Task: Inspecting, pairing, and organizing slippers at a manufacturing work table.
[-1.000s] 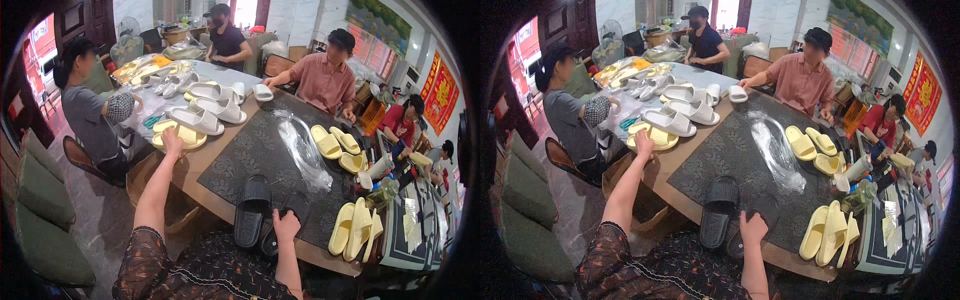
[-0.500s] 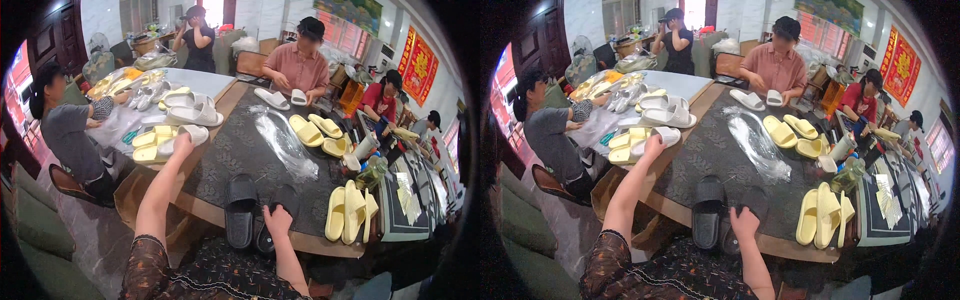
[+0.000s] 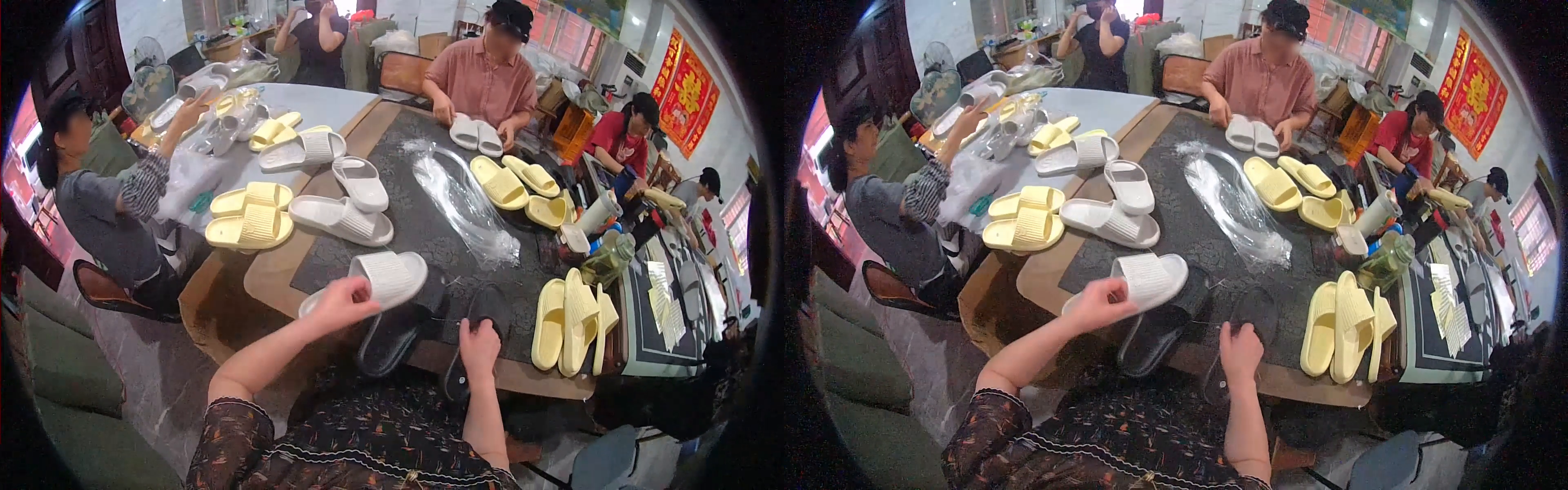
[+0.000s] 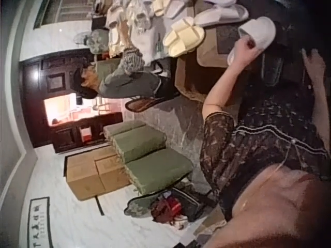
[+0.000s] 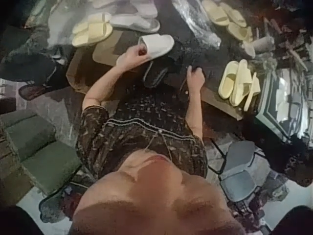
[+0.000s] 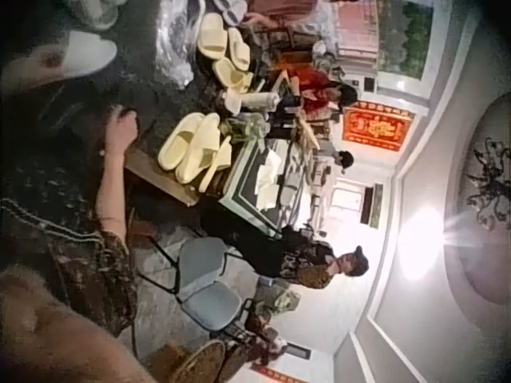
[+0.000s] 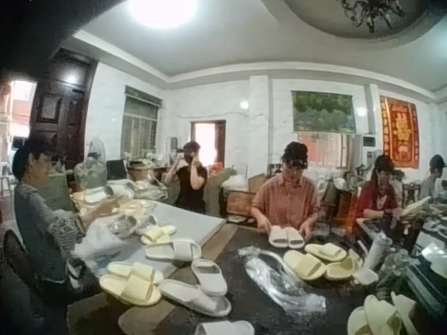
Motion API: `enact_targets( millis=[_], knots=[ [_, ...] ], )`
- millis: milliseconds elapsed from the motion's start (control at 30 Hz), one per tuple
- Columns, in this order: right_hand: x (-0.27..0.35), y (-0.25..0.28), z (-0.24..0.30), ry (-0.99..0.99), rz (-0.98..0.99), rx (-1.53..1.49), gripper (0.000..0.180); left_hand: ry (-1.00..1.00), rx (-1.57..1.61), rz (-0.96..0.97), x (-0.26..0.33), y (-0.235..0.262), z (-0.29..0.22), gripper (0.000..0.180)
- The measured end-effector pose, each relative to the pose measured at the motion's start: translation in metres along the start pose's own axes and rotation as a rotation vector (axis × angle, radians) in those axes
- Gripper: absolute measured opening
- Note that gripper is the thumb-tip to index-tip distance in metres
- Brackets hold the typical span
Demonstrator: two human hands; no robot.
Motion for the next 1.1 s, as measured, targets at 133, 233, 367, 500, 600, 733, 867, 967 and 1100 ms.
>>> enact_targets(
  millis=[133,233,367,500,600,733,867,967,1100],
  knots=[
    [-0.001,0.013,-0.014,-0.064,0.05,-0.011,0.038,-0.109,-0.006,0.261,0.028,-0.025,-0.032,0.026],
    [-0.002,0.018,-0.014,-0.074,0.134,0.016,0.041,-0.273,-0.025,0.278,0.017,-0.029,-0.034,0.021],
    [-0.002,0.027,0.001,-0.104,0.364,-0.007,0.055,-0.08,-0.003,-0.024,-0.015,-0.011,-0.01,0.027],
    [-0.001,0.023,0.03,-0.099,0.386,0.041,0.072,-0.175,-0.403,-0.337,-0.045,0.009,0.021,0.044],
    [-0.003,0.001,0.045,-0.096,0.336,0.09,0.064,-0.188,-0.568,-0.311,-0.057,0.008,0.039,0.049],
    [-0.005,-0.013,0.031,-0.065,0.192,0.003,0.039,-0.2,-0.715,-0.161,-0.053,-0.001,0.044,0.046],
    [-0.003,0.004,0.009,-0.027,0.149,-0.164,0.028,-0.225,-0.707,-0.157,-0.041,-0.007,0.032,0.026],
    [-0.004,0.032,0.002,-0.028,0.049,-0.192,0.021,-0.173,-0.569,-0.098,-0.035,-0.012,0.024,0.023],
    [-0.019,0.088,-0.007,0.054,-0.171,-0.141,0.018,0.048,-0.485,-0.005,-0.025,-0.033,0.018,0.03]
  ],
)
Point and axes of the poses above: each hand's wrist, its own x-axis away from the middle knuckle, its own y-axis out of the back of the hand, z = x × y, the point moved 1 cm from there along -x, towards the middle knuckle, and after that the axes turned 5 degrees about -z, right-handed, at the moved point
